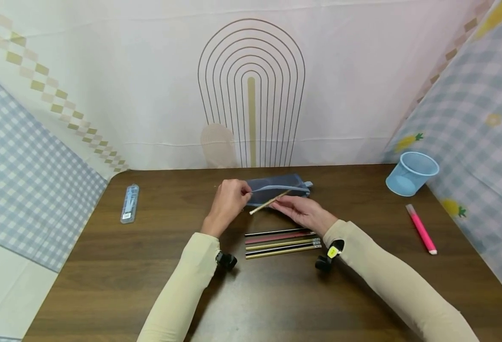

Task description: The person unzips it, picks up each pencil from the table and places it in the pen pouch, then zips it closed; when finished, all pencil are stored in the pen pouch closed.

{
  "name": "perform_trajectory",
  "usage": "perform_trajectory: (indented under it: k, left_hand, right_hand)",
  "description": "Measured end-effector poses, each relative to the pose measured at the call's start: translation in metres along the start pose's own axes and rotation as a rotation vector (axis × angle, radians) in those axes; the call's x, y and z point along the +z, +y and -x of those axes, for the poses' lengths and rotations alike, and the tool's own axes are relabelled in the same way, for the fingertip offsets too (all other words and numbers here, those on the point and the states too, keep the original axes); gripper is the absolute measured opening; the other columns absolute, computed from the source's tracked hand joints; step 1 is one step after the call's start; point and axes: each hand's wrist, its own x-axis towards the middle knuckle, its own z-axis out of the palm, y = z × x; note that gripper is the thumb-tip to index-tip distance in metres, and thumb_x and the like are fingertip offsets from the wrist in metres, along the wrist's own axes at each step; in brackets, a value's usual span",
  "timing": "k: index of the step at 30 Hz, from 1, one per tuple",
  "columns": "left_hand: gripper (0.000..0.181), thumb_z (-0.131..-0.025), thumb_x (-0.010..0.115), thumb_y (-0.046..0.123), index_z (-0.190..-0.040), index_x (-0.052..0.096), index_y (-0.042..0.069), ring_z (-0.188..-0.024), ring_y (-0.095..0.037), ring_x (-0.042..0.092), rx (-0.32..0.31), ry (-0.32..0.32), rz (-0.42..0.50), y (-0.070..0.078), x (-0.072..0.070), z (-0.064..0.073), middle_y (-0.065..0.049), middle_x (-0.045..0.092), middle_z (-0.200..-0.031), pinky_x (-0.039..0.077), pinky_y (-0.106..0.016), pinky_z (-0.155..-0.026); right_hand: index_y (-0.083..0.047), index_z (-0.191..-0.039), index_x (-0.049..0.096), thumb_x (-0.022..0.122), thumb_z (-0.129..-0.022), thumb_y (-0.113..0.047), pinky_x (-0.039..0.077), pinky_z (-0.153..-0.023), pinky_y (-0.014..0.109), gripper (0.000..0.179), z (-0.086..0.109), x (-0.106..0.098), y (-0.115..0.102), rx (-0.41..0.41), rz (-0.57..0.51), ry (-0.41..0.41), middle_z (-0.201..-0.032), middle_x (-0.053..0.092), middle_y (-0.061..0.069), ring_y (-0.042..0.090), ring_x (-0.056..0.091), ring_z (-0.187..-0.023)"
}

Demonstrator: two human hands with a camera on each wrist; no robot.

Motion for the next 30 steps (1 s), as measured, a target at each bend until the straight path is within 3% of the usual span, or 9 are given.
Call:
perform_trajectory:
  k: [3,6,8,11,20,22,25,28,30]
  left_hand:
    - [0.005,-0.088,0.076,0.01,-0.087,0.08,0.009,-0.083,-0.02,0.072,-0.007,-0.005,-0.001,0.001,0.002,0.0,-0.003,0.078,-0.086,0.058,-0.035,-0.077]
    - [0.005,-0.088,0.076,0.01,-0.087,0.08,0.009,-0.08,-0.018,0.07,-0.011,-0.018,0.003,0.002,0.004,0.0,-0.003,0.078,-0.085,0.057,-0.034,-0.075]
    - [0.005,-0.089,0.076,0.011,-0.087,0.08,0.009,-0.078,-0.017,0.069,-0.014,-0.028,0.009,0.004,0.005,0.001,-0.003,0.078,-0.085,0.057,-0.033,-0.073]
    - [0.005,-0.09,0.075,0.011,-0.088,0.08,0.009,-0.074,-0.015,0.068,-0.018,-0.036,0.023,0.006,0.007,0.002,-0.003,0.077,-0.086,0.057,-0.03,-0.07]
    - [0.005,-0.089,0.076,0.011,-0.089,0.08,0.009,-0.076,-0.015,0.069,0.008,-0.026,0.031,0.009,0.012,0.004,-0.003,0.078,-0.086,0.057,-0.031,-0.073]
    - [0.004,-0.089,0.076,0.011,-0.088,0.08,0.009,-0.075,-0.015,0.069,0.014,-0.025,0.031,0.009,0.012,0.004,-0.003,0.078,-0.085,0.058,-0.033,-0.073]
    - [0.004,-0.088,0.076,0.01,-0.088,0.08,0.008,-0.075,-0.016,0.07,0.017,-0.016,0.023,0.008,0.012,0.003,-0.003,0.078,-0.085,0.058,-0.033,-0.073]
    - [0.004,-0.088,0.077,0.011,-0.088,0.08,0.008,-0.076,-0.016,0.07,0.01,-0.005,0.013,0.008,0.01,0.002,-0.003,0.078,-0.084,0.058,-0.033,-0.073]
    - [0.004,-0.089,0.077,0.011,-0.088,0.08,0.008,-0.076,-0.016,0.069,0.007,-0.002,0.008,0.008,0.008,0.0,-0.003,0.078,-0.084,0.058,-0.032,-0.072]
  right_hand:
    - [0.001,-0.153,0.033,0.047,-0.102,0.005,0.044,-0.107,0.024,0.053,-0.003,0.004,0.0,-0.008,-0.068,-0.003,-0.121,0.066,0.03,0.029,0.064,-0.123]
    - [-0.001,-0.157,0.026,0.045,-0.102,0.006,0.043,-0.109,0.024,0.059,-0.008,0.009,0.001,-0.042,-0.124,0.012,-0.149,0.046,0.029,0.027,0.044,-0.144]
    - [-0.002,-0.157,0.026,0.043,-0.102,0.007,0.042,-0.109,0.023,0.059,-0.011,0.011,0.002,-0.067,-0.143,0.029,-0.159,0.033,0.024,0.027,0.036,-0.149]
    - [0.0,-0.157,0.026,0.041,-0.102,0.008,0.041,-0.109,0.023,0.058,-0.017,0.011,0.005,-0.099,-0.116,0.049,-0.162,0.028,0.023,0.028,0.037,-0.148]
    - [0.003,-0.157,0.022,0.038,-0.104,0.006,0.039,-0.109,0.02,0.056,-0.015,0.007,0.01,-0.106,-0.054,0.05,-0.162,0.024,0.026,0.029,0.031,-0.151]
    - [0.004,-0.156,0.023,0.039,-0.104,0.005,0.04,-0.109,0.019,0.055,-0.012,0.006,0.011,-0.105,-0.039,0.051,-0.159,0.03,0.029,0.029,0.035,-0.149]
    - [0.008,-0.154,0.027,0.042,-0.103,0.005,0.044,-0.107,0.022,0.053,-0.005,0.005,0.014,-0.117,0.018,0.05,-0.141,0.052,0.032,0.029,0.055,-0.135]
    - [0.012,-0.148,0.037,0.047,-0.103,0.003,0.052,-0.101,0.026,0.048,0.003,0.006,0.016,-0.164,0.187,0.04,-0.115,0.07,0.022,0.023,0.072,-0.108]
    - [0.014,-0.143,0.044,0.05,-0.103,0.001,0.056,-0.096,0.028,0.043,0.01,0.008,0.018,-0.231,0.397,0.008,-0.108,0.073,0.019,0.017,0.074,-0.094]
